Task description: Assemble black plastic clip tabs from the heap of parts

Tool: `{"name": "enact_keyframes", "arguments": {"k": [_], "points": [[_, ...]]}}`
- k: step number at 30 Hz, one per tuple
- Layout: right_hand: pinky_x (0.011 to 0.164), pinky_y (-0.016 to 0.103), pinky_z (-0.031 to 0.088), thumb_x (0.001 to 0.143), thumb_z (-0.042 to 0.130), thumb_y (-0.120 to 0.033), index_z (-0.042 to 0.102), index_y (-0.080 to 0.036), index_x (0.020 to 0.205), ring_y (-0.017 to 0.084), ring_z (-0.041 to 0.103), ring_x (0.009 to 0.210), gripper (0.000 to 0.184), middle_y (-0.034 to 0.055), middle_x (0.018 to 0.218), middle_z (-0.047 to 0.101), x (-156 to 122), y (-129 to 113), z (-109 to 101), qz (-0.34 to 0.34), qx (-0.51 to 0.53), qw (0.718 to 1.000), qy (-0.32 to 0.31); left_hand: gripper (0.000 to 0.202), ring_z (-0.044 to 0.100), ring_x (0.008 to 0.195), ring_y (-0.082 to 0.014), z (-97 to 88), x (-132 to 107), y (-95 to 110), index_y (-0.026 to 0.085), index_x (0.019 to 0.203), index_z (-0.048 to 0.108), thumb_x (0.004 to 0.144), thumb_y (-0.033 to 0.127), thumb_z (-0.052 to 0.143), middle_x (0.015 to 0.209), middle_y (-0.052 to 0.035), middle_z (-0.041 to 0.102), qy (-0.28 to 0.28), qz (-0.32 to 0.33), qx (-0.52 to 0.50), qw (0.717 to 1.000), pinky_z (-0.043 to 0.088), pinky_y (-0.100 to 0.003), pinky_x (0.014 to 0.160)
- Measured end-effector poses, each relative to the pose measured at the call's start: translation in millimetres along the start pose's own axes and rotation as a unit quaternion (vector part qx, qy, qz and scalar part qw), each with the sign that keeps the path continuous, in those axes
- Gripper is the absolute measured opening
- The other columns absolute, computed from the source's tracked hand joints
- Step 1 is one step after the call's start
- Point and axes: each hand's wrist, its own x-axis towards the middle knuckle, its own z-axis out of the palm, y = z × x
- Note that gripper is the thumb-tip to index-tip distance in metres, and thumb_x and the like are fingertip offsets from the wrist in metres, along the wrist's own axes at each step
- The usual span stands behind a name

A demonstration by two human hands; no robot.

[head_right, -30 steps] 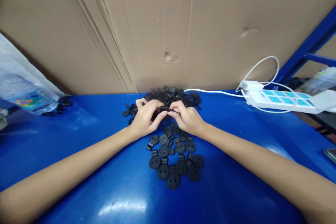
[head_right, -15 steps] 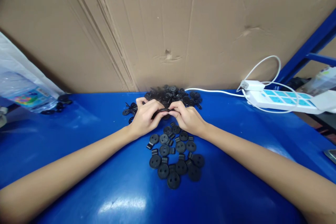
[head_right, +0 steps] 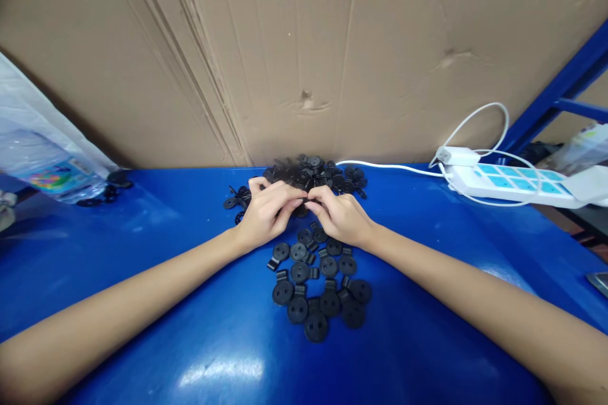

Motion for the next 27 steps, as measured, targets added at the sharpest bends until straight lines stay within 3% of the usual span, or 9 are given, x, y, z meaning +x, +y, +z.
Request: {"name": "enact_keyframes", "arguments": {"k": [10,27], "points": [[0.057,0.023,0.056,0.099,0.044,-0.032,0.051,-0.02,0.106,0.017,0.071,0.069,0.016,0.0052,0.085,0.072,-0.2,-2.1,-0.7,-0.008,-0.007,1.0,-0.003,0.021,0.059,0.071,-0.0124,1.2,-1.8,-1.9,0.018,0.098,0.062,0.098,0.021,0.041,0.075,0.0006,0.068,0.003,0.001,0.017,1.0,0.025,-0.035,0.076],[0.06,0.026,0.056,0.099,0.041,-0.034,0.05,-0.021,0.108,0.018,0.071,0.07,0.018,0.0063,0.088,0.071,-1.0,-1.5,-0.6,0.008,-0.014,1.0,0.001,0.022,0.063,0.075,-0.0127,0.2,-1.5,1.3,0.019,0.101,0.062,0.099,0.029,0.042,0.089,-0.0006,0.073,-0.025,-0.06,-0.016,0.998,0.027,-0.037,0.082]]}}
